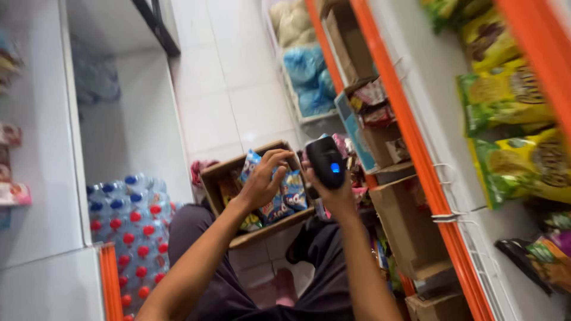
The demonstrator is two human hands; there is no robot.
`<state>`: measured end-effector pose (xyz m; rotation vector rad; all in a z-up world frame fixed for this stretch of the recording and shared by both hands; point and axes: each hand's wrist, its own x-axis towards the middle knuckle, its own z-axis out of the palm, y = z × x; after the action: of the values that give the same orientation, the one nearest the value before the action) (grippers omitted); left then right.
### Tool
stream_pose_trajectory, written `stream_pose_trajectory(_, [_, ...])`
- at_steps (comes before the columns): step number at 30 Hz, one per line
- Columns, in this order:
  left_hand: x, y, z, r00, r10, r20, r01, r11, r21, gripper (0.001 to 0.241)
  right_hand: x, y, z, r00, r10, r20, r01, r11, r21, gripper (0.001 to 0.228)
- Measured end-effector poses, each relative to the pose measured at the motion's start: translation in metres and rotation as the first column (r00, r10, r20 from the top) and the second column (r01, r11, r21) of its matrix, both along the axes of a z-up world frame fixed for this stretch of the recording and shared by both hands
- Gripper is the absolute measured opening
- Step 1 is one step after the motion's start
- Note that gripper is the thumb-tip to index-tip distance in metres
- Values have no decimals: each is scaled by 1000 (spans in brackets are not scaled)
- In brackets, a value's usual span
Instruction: The person takes snack bags and biscuit packages from a cardboard box, scans each item using a handheld barcode scanner, and arranges them onto retail shelves by hand.
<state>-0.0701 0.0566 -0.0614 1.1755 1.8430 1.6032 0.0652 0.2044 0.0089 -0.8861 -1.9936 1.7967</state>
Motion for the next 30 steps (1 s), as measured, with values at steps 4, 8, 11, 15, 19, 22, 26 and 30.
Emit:
stream_pose_trajectory(4, [-17, -27, -69, 999, 46, -3, -46, 984, -172, 37, -15, -25, -96, 999, 36, 29, -33, 996, -77, 28])
stream_pose_trajectory(8, [-12, -64, -139, 993, 76, 93, -15, 845, -534, 43, 1, -42, -167, 966, 84, 243, -50, 989, -141, 27])
stream_pose_trajectory(11, [-15, -87, -199, 996, 85, -6, -68, 749, -659, 47, 9, -40, -209, 925, 141, 354, -95, 985, -144, 27])
stream_pose_trajectory(15, [-2, -97, -258, 997, 64, 44, 4, 524, -852, 56, 25, -38, -257, 889, 44, 455, 88, 960, -266, 28])
stream_pose_trajectory(19, [6, -83, -278, 971, 200, -130, -234, 691, -684, 88, 30, -37, -289, 833, 5, 553, 192, 935, -298, 28])
stream_pose_trajectory(22, [0, -46, -277, 954, 300, -22, -219, 641, -736, 106, 24, -39, -299, 859, -13, 512, 223, 909, -352, 29])
stream_pose_trajectory(26, [19, -4, -287, 931, 365, -17, -255, 615, -747, 137, 26, -43, -301, 898, 30, 438, 173, 893, -416, 30])
stream_pose_trajectory(30, [25, 5, -305, 825, 545, -152, -486, 544, -685, 113, 30, -46, -301, 885, 73, 459, 148, 891, -428, 30])
